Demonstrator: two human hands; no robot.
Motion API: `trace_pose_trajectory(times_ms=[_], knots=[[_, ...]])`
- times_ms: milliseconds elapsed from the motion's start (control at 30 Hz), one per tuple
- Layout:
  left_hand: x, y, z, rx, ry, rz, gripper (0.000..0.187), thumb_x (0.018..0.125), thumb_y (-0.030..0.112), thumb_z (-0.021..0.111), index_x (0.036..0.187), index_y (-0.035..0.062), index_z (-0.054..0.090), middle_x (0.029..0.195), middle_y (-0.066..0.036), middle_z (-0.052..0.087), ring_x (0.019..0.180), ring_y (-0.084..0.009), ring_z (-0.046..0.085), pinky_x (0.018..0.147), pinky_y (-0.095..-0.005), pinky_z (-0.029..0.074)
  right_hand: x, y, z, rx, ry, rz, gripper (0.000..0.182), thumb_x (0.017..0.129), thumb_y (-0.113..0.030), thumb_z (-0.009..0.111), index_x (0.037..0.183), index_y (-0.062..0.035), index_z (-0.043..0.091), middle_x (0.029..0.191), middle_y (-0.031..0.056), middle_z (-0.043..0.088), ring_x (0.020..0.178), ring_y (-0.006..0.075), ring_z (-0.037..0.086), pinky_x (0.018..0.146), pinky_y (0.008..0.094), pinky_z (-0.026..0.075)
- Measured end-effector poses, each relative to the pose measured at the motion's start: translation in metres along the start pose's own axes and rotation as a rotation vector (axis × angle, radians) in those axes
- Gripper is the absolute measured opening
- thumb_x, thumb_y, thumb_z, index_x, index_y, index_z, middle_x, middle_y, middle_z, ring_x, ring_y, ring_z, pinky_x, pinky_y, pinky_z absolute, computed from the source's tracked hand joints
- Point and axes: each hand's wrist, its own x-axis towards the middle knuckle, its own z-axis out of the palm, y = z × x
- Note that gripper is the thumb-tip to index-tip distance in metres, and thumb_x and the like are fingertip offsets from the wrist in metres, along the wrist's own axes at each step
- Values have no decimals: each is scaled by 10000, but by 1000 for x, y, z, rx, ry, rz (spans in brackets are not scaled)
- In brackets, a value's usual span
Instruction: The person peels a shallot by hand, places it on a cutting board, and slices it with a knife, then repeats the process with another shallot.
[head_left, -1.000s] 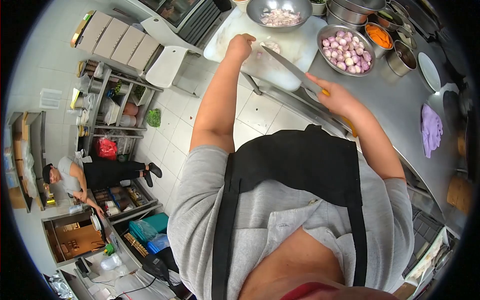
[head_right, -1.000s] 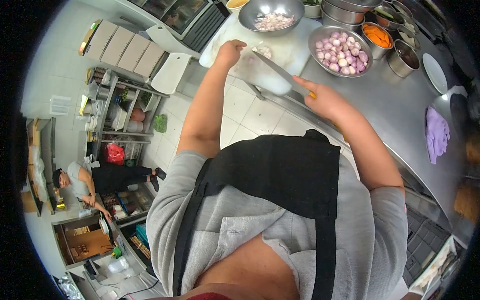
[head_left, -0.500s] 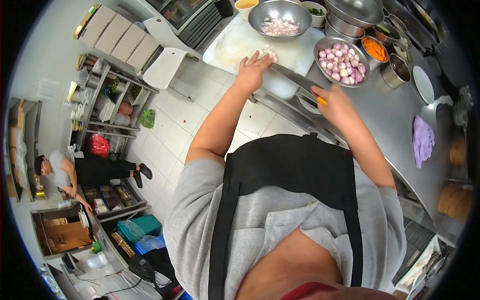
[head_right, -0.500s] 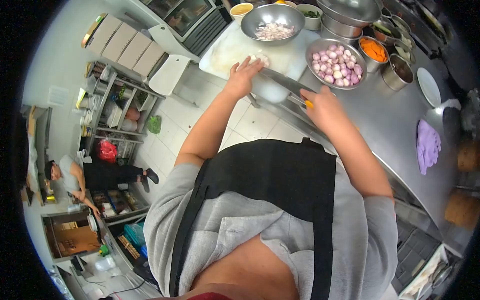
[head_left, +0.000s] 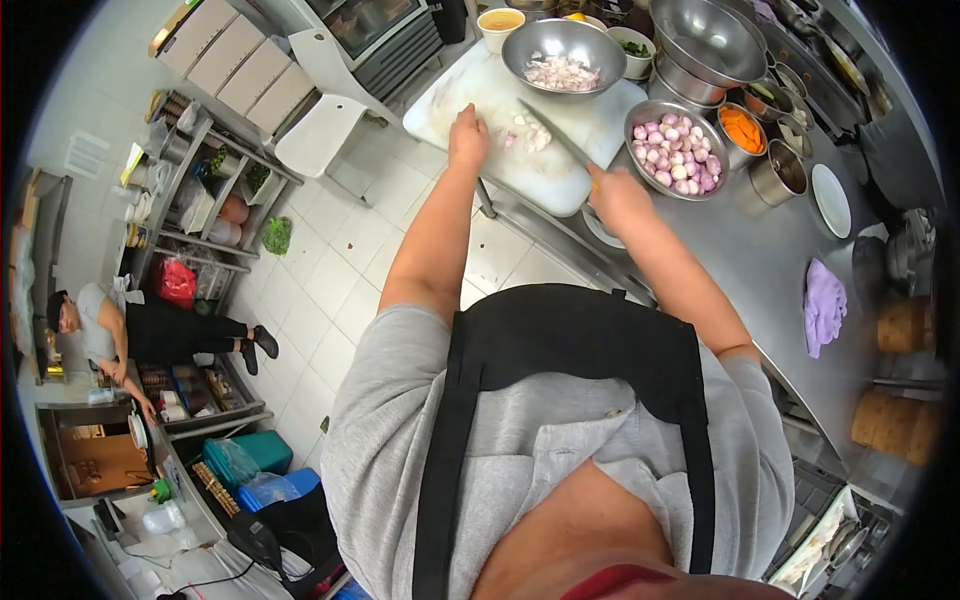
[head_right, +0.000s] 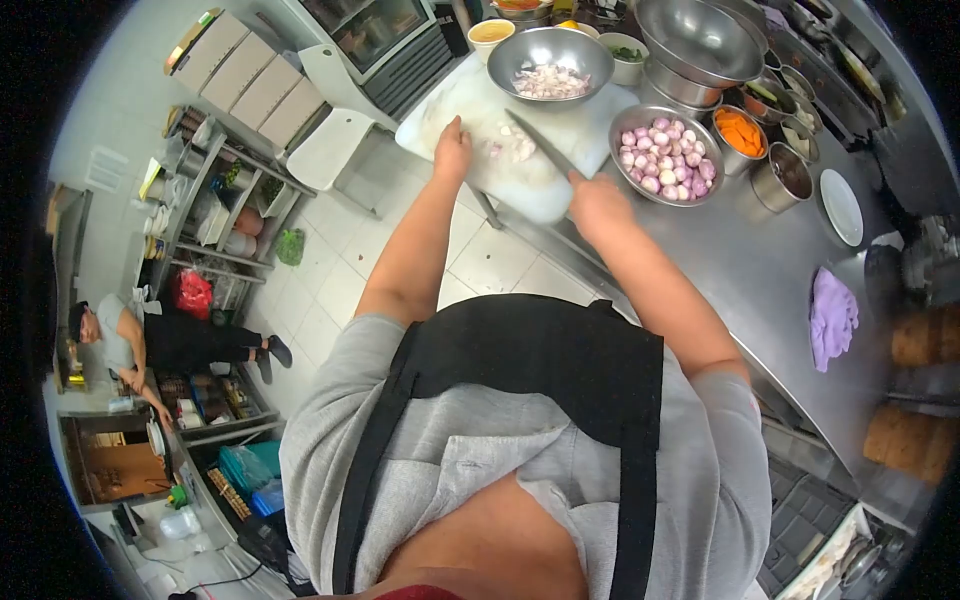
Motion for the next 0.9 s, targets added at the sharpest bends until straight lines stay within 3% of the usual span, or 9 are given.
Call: trace_pose_trajectory(times_ms=[67, 167, 233, 267, 333, 367, 433, 567, 900], knots=[[-4, -2, 10, 92, 17, 52, 440, 895, 193, 466, 1272, -32, 440, 1287, -229, 469, 1228, -361, 416, 1027, -385, 339, -5, -10, -3, -17, -15, -31, 431, 816, -104, 458, 1237, -97, 546, 984, 260, 572, 948, 357, 586, 833, 436, 466], [-9, 1, 22, 168, 3, 92, 493, 909, 262, 469, 1295, -38, 405, 1309, -230, 444, 1266, -359, 365, 1058, -416, 279, -10, -8, -1, -11, -83, -91, 451, 816, -159, 551, 1266, -132, 525, 918, 235, 584, 879, 390, 588, 799, 433, 473], [-12, 3, 22, 159, -23, 74, 523, 918, 297, 462, 1313, -34, 377, 1333, -228, 418, 1297, -345, 327, 1088, -436, 228, -13, 8, 9, 122, 29, -190, 427, 847, -121, 457, 1270, -107, 513, 885, 205, 598, 782, 301, 627, 694, 396, 511], [-12, 5, 22, 133, -20, 64, 520, 918, 297, 460, 1311, -35, 380, 1330, -231, 420, 1293, -347, 332, 1087, -433, 231, -15, 13, 5, 123, 27, -195, 427, 847, -121, 457, 1270, -107, 513, 885, 205, 598, 782, 301, 627, 694, 396, 511], [-11, 8, 18, 107, -16, 52, 518, 919, 298, 459, 1309, -35, 382, 1327, -234, 422, 1288, -348, 337, 1085, -430, 235, -28, 12, -20, 662, -327, 198, 450, 886, -132, 432, 1336, -118, 438, 798, 134, 585, 587, 186, 585, 532, 323, 491], [-10, 11, 16, 76, -28, 36, 519, 920, 299, 459, 1306, -40, 384, 1326, -236, 422, 1285, -348, 341, 1084, -431, 236, -33, 18, -17, 659, -328, 197, 450, 886, -132, 432, 1336, -118, 438, 798, 134, 585, 587, 186, 585, 532, 323, 491], [-8, 12, 17, 42, -43, 16, 520, 920, 301, 459, 1303, -44, 386, 1324, -238, 422, 1281, -348, 344, 1082, -432, 236, -43, 31, 0, 1070, -339, 295, 514, 907, -134, 400, 1414, -143, 316, 735, 79, 548, 492, 108, 493, 452, 264, 439], [-11, 11, 22, 1, -13, 87, 532, 918, 304, 467, 1292, -67, 392, 1313, -247, 430, 1258, -354, 364, 1071, -434, 254, -44, 16, 21, 1126, -385, 292, 589, 903, -128, 391, 1458, -163, 196, 737, 77, 551, 489, 123, 484, 449, 266, 444], [-28, 41, 16, 73, -2, 112, 739, 809, 448, 609, 1274, -91, 409, 1258, -250, 475, 1191, -365, 430, 1023, -404, 329, -6, -50, 54, 1112, -392, 263, 589, 920, -125, 378, 1464, -174, 160, 723, 75, 532, 467, 127, 475, 437, 276, 441]])
